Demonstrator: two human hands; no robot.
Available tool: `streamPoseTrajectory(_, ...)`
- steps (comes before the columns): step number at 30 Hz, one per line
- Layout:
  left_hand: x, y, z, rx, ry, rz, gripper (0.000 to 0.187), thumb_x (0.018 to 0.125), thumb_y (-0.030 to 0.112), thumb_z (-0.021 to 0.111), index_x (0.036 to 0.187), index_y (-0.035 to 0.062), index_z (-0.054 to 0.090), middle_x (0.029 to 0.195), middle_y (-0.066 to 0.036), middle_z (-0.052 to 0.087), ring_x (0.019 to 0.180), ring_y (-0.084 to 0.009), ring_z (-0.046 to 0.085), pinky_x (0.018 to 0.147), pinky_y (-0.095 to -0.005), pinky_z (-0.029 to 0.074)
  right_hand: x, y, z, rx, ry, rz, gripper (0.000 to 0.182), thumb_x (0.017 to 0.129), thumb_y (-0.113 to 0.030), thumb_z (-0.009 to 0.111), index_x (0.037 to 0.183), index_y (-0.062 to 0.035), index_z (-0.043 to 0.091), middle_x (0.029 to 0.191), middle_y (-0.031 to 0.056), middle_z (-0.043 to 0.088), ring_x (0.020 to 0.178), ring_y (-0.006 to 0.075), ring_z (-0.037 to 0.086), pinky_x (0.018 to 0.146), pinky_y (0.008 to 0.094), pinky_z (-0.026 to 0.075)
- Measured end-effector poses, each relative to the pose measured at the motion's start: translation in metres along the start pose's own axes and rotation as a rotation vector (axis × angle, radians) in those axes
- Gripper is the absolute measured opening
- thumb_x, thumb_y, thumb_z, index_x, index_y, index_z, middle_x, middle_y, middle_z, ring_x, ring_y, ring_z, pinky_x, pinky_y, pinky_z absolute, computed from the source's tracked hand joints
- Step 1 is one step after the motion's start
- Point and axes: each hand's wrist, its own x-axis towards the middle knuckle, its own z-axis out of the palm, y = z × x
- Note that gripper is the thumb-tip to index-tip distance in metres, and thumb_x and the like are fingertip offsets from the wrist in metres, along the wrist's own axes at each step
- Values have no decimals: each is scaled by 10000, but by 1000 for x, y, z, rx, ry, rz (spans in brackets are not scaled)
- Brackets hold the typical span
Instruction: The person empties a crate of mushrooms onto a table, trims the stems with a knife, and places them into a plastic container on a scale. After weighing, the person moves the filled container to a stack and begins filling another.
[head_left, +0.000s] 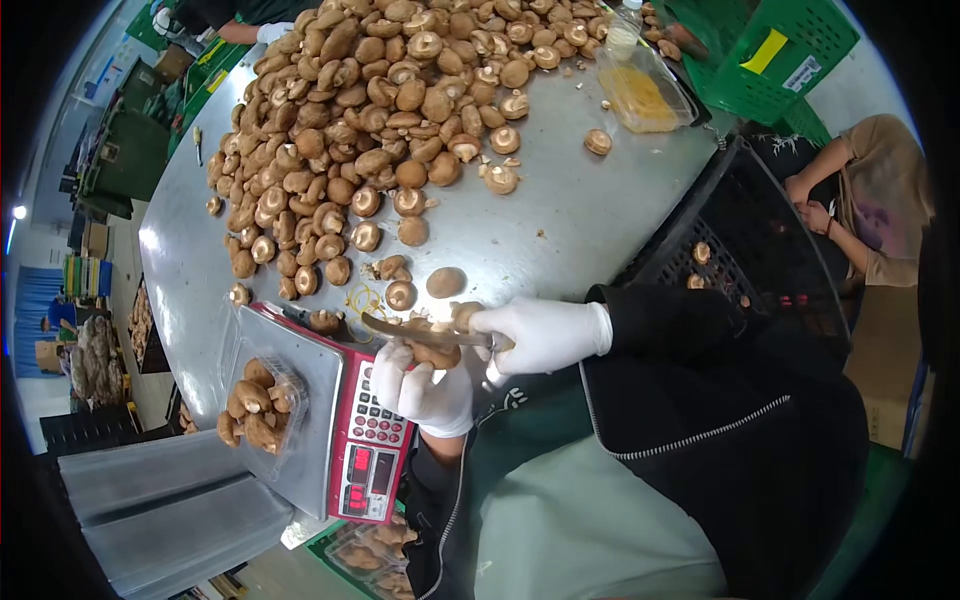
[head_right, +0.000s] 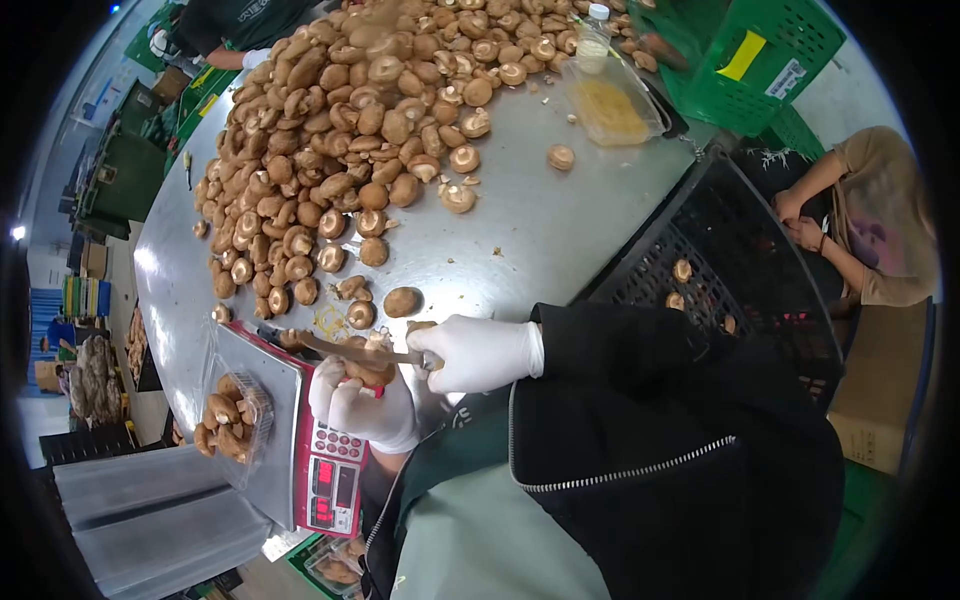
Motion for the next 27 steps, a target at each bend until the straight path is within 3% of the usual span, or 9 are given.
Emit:
streamPoseTrajectory(3, 16, 3, -6, 151, 47, -74, 615, 637, -58, 838, 1053, 69, 404, 1106, -105, 466, 980, -248, 562, 847, -338, 502, -4, 24, -32, 222, 153, 467, 146, 815, -57, 534, 952, -40, 583, 680, 64, 618, 447, 125, 555, 399, 272, 440)
streamPoseTrajectory(6, 25, 4, -9, -55, 47, -290, 668, 638, -57, 812, 1169, 22, 416, 1144, -119, 478, 1032, -230, 539, 961, -347, 452, -1, 51, -56, -362, 454, 174, 246, 792, -118, 599, 1021, -31, 608, 686, 152, 631, 650, 320, 640, 654, 399, 525)
streamPoseTrajectory(8, 32, 10, -15, -614, -70, -951, 624, 767, 83, 801, 1264, 1, 434, 1202, -103, 523, 1105, -233, 535, 1060, -368, 374, 10, 62, -73, -649, 450, 397, 291, 813, -176, 646, 1075, -51, 622, 843, 153, 669, 772, 326, 671, 747, 432, 532)
streamPoseTrajectory(11, 10, -13, -10, -1352, -117, -1208, 764, 862, 394, 747, 1412, 17, 373, 1277, -123, 567, 1197, -253, 536, 1008, -372, 462, 18, 59, -83, -1244, 545, 86, 314, 832, -197, 655, 1108, -52, 617, 990, 154, 640, 864, 302, 674, 810, 404, 516)
streamPoseTrajectory(14, 11, -11, -8, -1595, -142, -1499, 737, 822, 403, 780, 1372, 77, 413, 1246, -79, 533, 1101, -210, 545, 909, -334, 508, 36, 15, -78, -652, 430, -301, 334, 880, -215, 640, 1175, -61, 611, 1061, 140, 614, 920, 275, 666, 841, 393, 499)
streamPoseTrajectory(15, 16, -6, -3, -1695, -186, -1453, 708, 863, 433, 724, 1378, 66, 405, 1275, -92, 531, 1079, -226, 565, 852, -324, 538, 42, -3, -71, -290, 312, -360, 332, 894, -211, 632, 1191, -63, 608, 1040, 136, 629, 915, 272, 665, 831, 395, 502)
streamPoseTrajectory(19, 15, -7, 5, -1618, -279, -1460, 710, 880, 483, 678, 1392, 84, 390, 1282, -94, 519, 1069, -222, 567, 868, -322, 525, 50, -18, -51, -277, 199, -447, 195, 903, -131, 632, 1083, -58, 649, 961, 104, 623, 880, 273, 620, 773, 364, 486)
streamPoseTrajectory(22, 28, -5, 10, -1362, -372, -1235, 481, 948, 140, 631, 1364, 51, 408, 1248, -85, 508, 1122, -178, 532, 913, -292, 475, 48, -15, -47, -146, 308, -368, 105, 847, -106, 669, 925, -36, 673, 852, 106, 654, 807, 270, 638, 731, 361, 502)
streamPoseTrajectory(27, 36, 0, 21, -751, -497, -935, 358, 915, -7, 585, 1253, 46, 482, 1104, -45, 543, 905, -101, 525, 796, -247, 453, 43, 1, -32, -425, 475, -434, 155, 730, -106, 665, 874, -48, 663, 848, 77, 620, 836, 285, 616, 776, 377, 497)
